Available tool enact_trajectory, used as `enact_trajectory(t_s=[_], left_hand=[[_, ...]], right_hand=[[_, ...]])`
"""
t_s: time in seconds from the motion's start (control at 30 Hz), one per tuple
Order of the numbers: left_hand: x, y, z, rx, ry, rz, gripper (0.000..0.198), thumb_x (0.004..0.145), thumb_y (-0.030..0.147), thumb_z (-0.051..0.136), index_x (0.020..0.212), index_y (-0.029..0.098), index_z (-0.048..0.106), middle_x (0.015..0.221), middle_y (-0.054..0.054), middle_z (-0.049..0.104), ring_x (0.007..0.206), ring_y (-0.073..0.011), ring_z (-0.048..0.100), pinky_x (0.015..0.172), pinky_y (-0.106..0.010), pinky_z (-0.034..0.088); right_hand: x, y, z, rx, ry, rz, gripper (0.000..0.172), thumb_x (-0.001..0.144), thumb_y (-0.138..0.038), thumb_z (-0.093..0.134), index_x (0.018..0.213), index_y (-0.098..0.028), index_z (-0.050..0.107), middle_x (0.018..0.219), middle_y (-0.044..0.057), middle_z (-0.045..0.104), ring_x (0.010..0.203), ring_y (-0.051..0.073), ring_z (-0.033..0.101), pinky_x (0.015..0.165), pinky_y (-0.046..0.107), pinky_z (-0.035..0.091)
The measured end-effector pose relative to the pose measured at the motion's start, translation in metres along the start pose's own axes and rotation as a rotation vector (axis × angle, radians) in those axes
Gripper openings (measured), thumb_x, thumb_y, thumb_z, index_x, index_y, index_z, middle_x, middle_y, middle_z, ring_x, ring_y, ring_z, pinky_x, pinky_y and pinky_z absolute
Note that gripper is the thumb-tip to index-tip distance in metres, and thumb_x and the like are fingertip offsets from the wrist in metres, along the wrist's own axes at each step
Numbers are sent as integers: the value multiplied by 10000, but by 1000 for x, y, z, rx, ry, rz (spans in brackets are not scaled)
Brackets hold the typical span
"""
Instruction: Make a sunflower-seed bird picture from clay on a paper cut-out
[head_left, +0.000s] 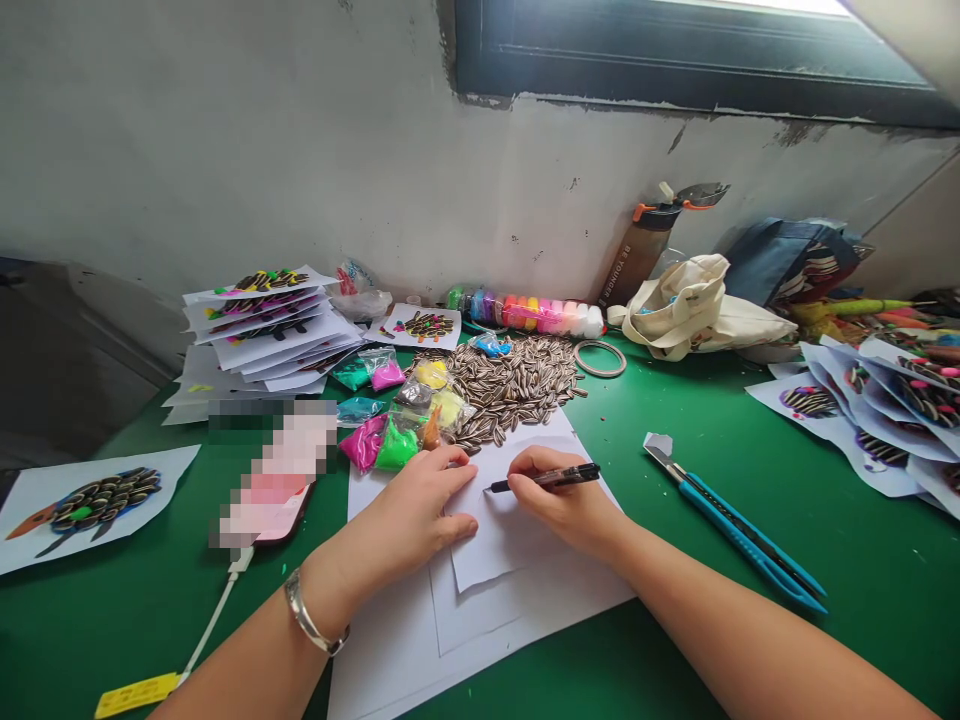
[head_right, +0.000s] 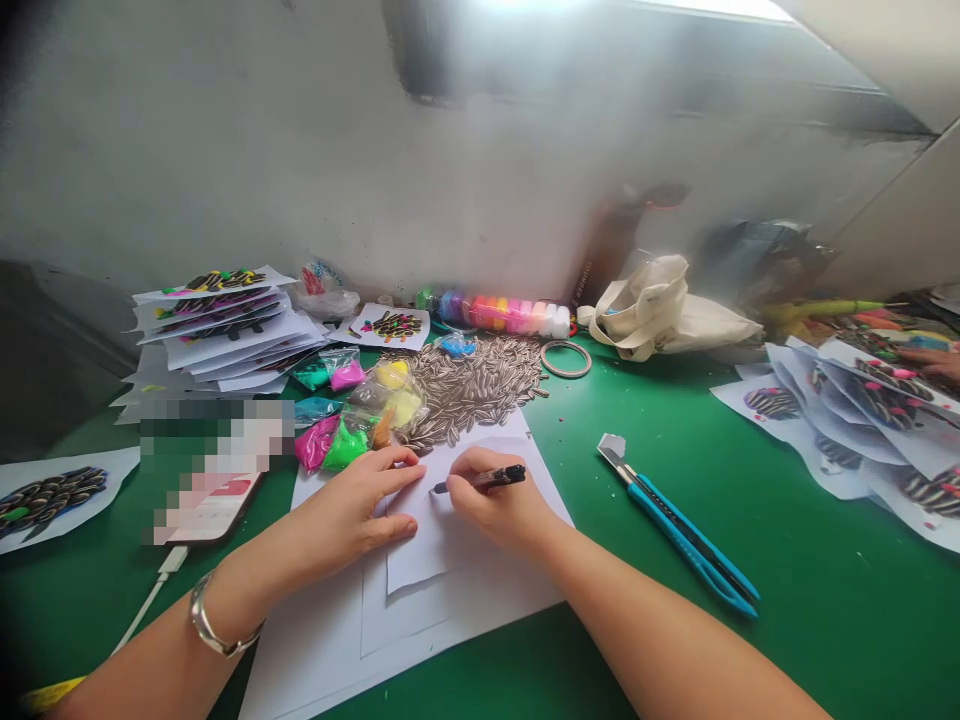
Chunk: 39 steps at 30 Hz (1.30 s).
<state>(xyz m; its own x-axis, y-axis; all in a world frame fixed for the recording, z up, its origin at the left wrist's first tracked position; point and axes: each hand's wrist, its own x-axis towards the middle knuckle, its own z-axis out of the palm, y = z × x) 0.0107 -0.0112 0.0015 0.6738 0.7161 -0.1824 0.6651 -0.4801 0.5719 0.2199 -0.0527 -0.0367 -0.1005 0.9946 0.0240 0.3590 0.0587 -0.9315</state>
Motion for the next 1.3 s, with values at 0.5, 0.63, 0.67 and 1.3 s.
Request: enact_trajectory(t_s=[0.5, 0.63, 0.67, 1.3], left_hand=[[-1, -2, 2, -4, 5, -4, 350, 809, 277, 650, 1155, 223, 649, 1276, -63, 528, 1158, -253, 504, 1008, -360, 422], [-1, -2, 1, 4, -3, -6, 339, 813, 276, 644, 1149, 226, 648, 1283, -59, 527, 1157, -254, 502, 1004, -365, 424], [-1, -2, 1, 7, -4, -7, 335, 813, 276, 644, 1145, 226, 649, 1286, -58, 526, 1158, -255, 501, 1004, -369, 423], [1, -4, 2, 7, 5, 4, 287, 802, 274, 628, 1084, 230, 664, 1278, -51, 537, 1159, -264, 507, 984, -363, 435]], right_hand=[[5, 4, -8, -63, 136, 3, 121, 785, -207, 537, 681, -185, 594, 636, -27, 547, 607, 120, 449, 563, 245, 336], [6, 5, -13, -77, 165, 23, 129, 781, -227, 540, 675, -182, 597, 628, -24, 535, 602, 121, 432, 557, 249, 324], [6, 5, -14, -82, 173, 23, 131, 779, -230, 540, 672, -180, 597, 629, -23, 535, 604, 121, 432, 556, 250, 321], [10, 9, -30, -49, 245, 38, 137, 726, -209, 497, 592, -187, 516, 541, -42, 432, 539, 110, 363, 499, 252, 270]])
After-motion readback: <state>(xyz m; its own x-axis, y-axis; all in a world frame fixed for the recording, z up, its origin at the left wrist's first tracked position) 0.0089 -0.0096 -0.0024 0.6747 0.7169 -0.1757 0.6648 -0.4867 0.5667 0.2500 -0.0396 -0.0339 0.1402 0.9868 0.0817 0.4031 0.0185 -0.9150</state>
